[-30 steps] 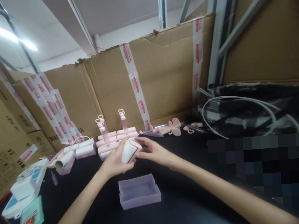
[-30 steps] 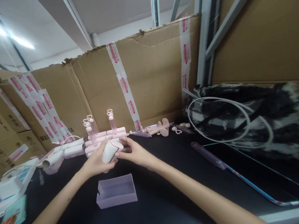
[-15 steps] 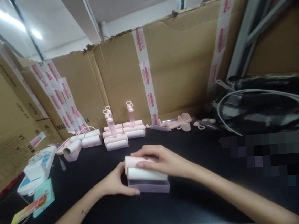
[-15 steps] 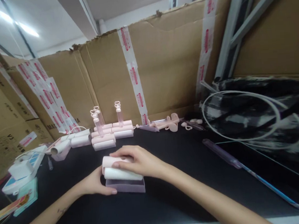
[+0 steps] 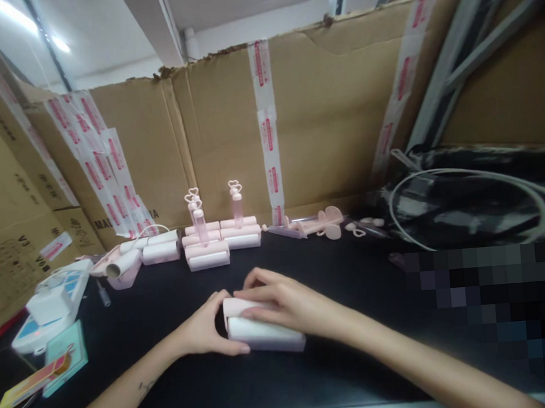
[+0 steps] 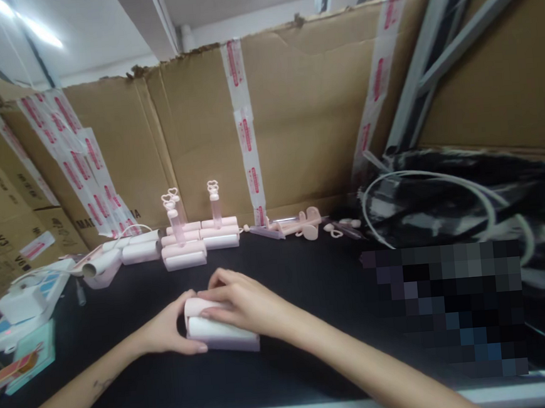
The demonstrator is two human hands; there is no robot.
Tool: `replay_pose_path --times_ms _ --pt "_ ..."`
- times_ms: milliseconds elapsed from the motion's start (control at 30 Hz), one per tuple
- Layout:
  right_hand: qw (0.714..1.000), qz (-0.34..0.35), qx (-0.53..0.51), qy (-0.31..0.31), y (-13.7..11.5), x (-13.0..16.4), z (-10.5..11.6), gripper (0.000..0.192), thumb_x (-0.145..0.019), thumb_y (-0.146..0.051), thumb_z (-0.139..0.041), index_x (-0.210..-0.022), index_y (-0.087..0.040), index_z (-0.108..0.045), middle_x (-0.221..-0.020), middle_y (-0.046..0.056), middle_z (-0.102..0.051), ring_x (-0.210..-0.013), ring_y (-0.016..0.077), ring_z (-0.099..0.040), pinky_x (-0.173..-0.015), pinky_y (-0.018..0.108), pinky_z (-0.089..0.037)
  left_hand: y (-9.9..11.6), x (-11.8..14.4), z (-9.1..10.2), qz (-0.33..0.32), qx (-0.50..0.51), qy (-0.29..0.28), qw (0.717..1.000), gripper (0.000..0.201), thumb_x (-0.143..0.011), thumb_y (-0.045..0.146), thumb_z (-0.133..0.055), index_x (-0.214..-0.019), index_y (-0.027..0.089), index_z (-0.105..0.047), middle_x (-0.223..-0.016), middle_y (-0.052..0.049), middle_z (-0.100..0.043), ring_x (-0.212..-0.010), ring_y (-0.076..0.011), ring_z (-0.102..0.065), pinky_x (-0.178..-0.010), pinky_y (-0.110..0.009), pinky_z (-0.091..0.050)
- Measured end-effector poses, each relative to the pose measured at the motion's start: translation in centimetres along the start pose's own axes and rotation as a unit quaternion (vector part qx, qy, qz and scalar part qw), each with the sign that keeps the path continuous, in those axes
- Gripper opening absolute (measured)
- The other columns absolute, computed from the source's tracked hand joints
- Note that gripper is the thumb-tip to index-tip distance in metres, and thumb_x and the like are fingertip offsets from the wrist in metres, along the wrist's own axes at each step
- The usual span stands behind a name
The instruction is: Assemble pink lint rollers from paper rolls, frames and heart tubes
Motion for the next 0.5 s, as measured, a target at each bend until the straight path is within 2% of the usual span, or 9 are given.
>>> replay_pose_path --times_ms 100,200,267,333,433,500 --pt "0.998 0.036 0.032 0.027 -0.3 0.2 -1.0 0.039 -0.08 -0.04 -0.062 -0.118 -0.029 -0.061 -0.106 0.006 -0.058 -0.092 0.0195 -0.057 -0.081 0.031 -0.046 0.3 0.0 0.5 -0.022 -0.003 0.002 1.0 0.05 -0.06 0.037 -0.074 -0.1 0.018 -0.051 -0.099 -0.002 -0.055 -0.095 -0.0217 -0.054 -0.087 -0.033 -0.043" --pt "0.996 0.015 0.043 0.073 0.9 -0.3 0.0 0.041 -0.08 -0.044 -0.06 -0.118 -0.03 -0.059 -0.107 0.001 -0.06 -0.092 0.0167 -0.059 -0.081 0.027 -0.048 0.4 -0.1 0.8 -0.031 0.009 -0.003 0.999 0.051 -0.066 0.035 -0.07 -0.109 0.021 -0.047 -0.106 -0.003 -0.054 -0.101 -0.0226 -0.053 -0.091 -0.035 -0.041" --pt "0.985 -0.059 0.074 0.147 3.3 -0.8 2.3 0.033 -0.088 -0.038 -0.051 -0.117 -0.027 -0.058 -0.107 0.001 -0.061 -0.092 0.0143 -0.059 -0.083 0.026 -0.047 0.2 -0.1 0.7 -0.036 0.019 -0.009 0.999 0.061 -0.068 0.034 -0.068 -0.121 0.024 -0.04 -0.114 -0.005 -0.052 -0.105 -0.0236 -0.051 -0.096 -0.037 -0.038" --pt "0.963 -0.138 0.125 0.196 6.9 -1.0 5.2 0.028 -0.09 -0.029 -0.046 -0.114 -0.021 -0.058 -0.106 0.005 -0.059 -0.097 0.0166 -0.057 -0.089 0.031 -0.044 -0.1 -0.2 0.6 -0.042 0.029 -0.013 0.999 0.07 -0.067 0.034 -0.069 -0.127 0.025 -0.035 -0.118 -0.006 -0.051 -0.108 -0.0246 -0.05 -0.099 -0.039 -0.035" --pt "0.914 -0.273 0.208 0.216 12.5 -0.2 8.8 0.019 -0.08 -0.015 -0.055 -0.097 -0.01 -0.063 -0.105 0.014 -0.058 -0.108 0.03 -0.051 -0.096 0.045 -0.033 -0.5 -0.4 0.5 -0.08 0.067 0.004 0.995 0.086 -0.063 0.036 -0.074 -0.134 0.024 -0.027 -0.126 -0.01 -0.047 -0.116 -0.027 -0.046 -0.103 -0.042 -0.03" --pt "0.874 -0.353 0.254 0.215 15.4 1.0 10.0 0.026 -0.075 -0.012 -0.059 -0.1 -0.004 -0.06 -0.11 0.024 -0.054 -0.111 0.0372 -0.047 -0.094 0.051 -0.031 -0.5 -0.6 0.7 -0.112 0.105 0.015 0.988 0.09 -0.063 0.036 -0.075 -0.136 0.024 -0.023 -0.132 -0.012 -0.044 -0.12 -0.0272 -0.043 -0.104 -0.041 -0.03"
Point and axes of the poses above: each hand's wrist, its own x-axis away from the middle knuckle, its own z-axis out of the back of the hand, y = z × x, the point moved 2 cm from there along -x, towards the middle knuckle
